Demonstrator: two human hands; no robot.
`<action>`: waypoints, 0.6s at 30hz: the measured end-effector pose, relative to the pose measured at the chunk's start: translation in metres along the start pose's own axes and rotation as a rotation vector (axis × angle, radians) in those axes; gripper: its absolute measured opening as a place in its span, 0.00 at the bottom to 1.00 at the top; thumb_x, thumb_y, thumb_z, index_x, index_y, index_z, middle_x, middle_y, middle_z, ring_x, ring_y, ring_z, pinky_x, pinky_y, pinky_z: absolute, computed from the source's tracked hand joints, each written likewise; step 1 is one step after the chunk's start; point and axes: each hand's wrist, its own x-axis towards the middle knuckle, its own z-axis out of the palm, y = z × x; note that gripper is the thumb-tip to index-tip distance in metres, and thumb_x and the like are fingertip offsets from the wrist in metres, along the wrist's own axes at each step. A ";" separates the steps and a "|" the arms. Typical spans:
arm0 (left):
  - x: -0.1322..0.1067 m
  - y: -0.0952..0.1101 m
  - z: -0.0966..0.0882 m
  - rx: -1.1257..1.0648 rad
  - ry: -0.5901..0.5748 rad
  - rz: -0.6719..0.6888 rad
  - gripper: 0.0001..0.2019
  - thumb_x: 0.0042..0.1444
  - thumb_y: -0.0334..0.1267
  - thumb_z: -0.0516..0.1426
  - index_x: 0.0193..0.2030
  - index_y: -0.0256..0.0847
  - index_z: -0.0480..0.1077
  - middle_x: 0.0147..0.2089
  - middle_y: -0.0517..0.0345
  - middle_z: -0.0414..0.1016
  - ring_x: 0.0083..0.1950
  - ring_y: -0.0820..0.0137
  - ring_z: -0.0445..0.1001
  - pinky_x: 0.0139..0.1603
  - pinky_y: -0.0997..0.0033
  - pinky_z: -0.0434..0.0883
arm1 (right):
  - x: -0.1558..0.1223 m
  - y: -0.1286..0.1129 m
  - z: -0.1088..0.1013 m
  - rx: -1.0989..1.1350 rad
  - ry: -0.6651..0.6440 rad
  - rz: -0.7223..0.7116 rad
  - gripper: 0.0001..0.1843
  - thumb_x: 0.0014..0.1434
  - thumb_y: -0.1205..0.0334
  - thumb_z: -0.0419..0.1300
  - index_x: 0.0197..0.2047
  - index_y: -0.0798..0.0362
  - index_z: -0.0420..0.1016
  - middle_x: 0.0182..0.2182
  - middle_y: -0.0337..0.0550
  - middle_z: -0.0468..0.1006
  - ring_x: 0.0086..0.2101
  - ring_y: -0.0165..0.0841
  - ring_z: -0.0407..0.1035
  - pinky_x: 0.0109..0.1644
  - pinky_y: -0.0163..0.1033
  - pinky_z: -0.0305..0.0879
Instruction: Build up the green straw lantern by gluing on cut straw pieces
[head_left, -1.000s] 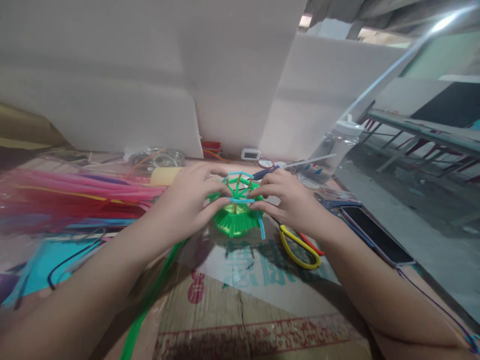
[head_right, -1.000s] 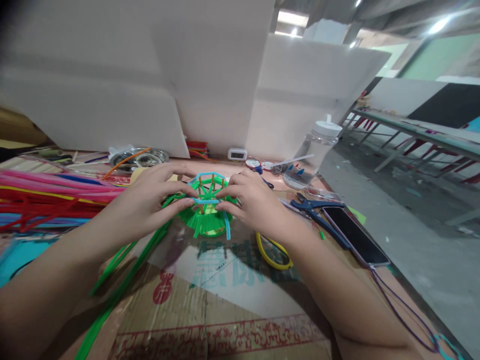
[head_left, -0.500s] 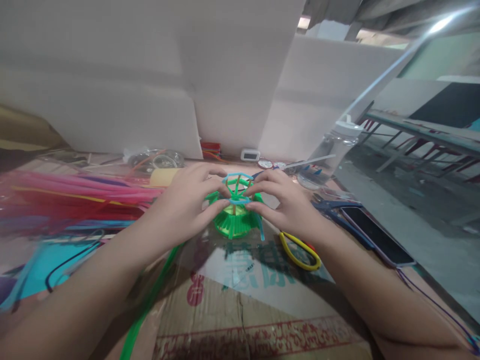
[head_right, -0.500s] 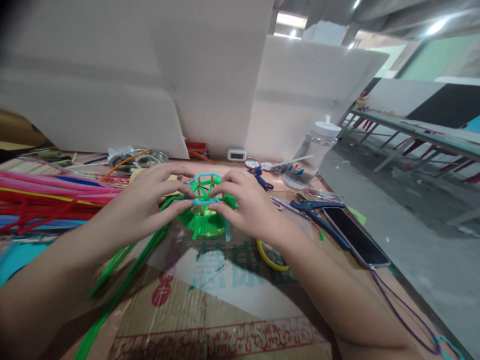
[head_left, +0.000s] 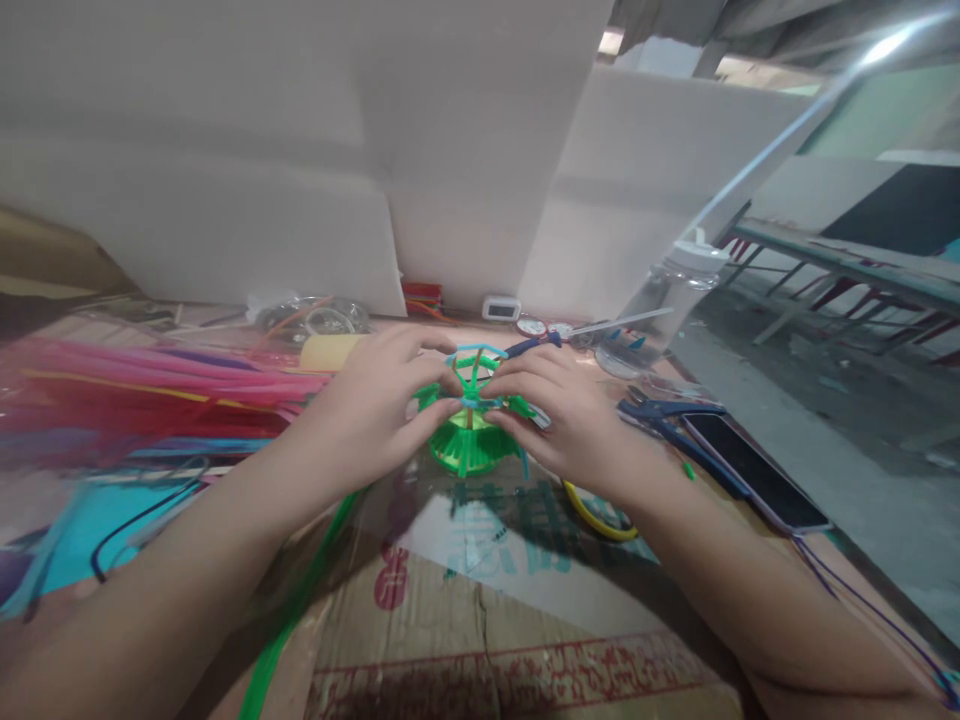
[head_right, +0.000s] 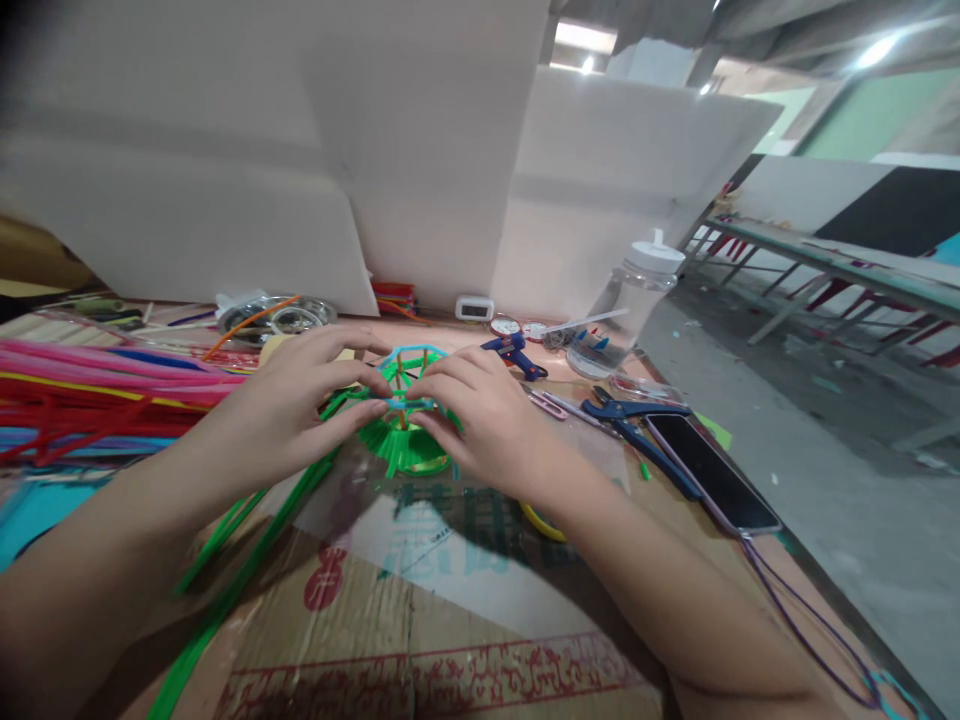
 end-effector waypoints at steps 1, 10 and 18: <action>0.000 0.000 0.000 0.001 -0.002 -0.002 0.03 0.64 0.36 0.58 0.40 0.42 0.74 0.58 0.49 0.72 0.60 0.57 0.70 0.61 0.50 0.66 | 0.000 -0.001 0.000 0.014 -0.023 0.048 0.05 0.67 0.63 0.61 0.47 0.52 0.74 0.43 0.47 0.81 0.46 0.40 0.71 0.52 0.47 0.66; 0.000 0.001 0.000 0.007 0.003 -0.005 0.04 0.64 0.36 0.58 0.40 0.42 0.75 0.58 0.49 0.73 0.60 0.57 0.70 0.61 0.50 0.67 | -0.003 -0.003 0.004 -0.037 -0.064 0.181 0.05 0.63 0.65 0.62 0.44 0.52 0.73 0.42 0.50 0.77 0.48 0.44 0.68 0.52 0.50 0.65; 0.000 0.000 0.000 -0.001 -0.001 0.004 0.04 0.64 0.36 0.58 0.40 0.42 0.75 0.58 0.49 0.72 0.60 0.57 0.70 0.61 0.50 0.66 | -0.003 -0.004 0.006 0.009 0.032 0.126 0.06 0.65 0.69 0.60 0.43 0.50 0.76 0.37 0.45 0.78 0.44 0.39 0.70 0.49 0.45 0.65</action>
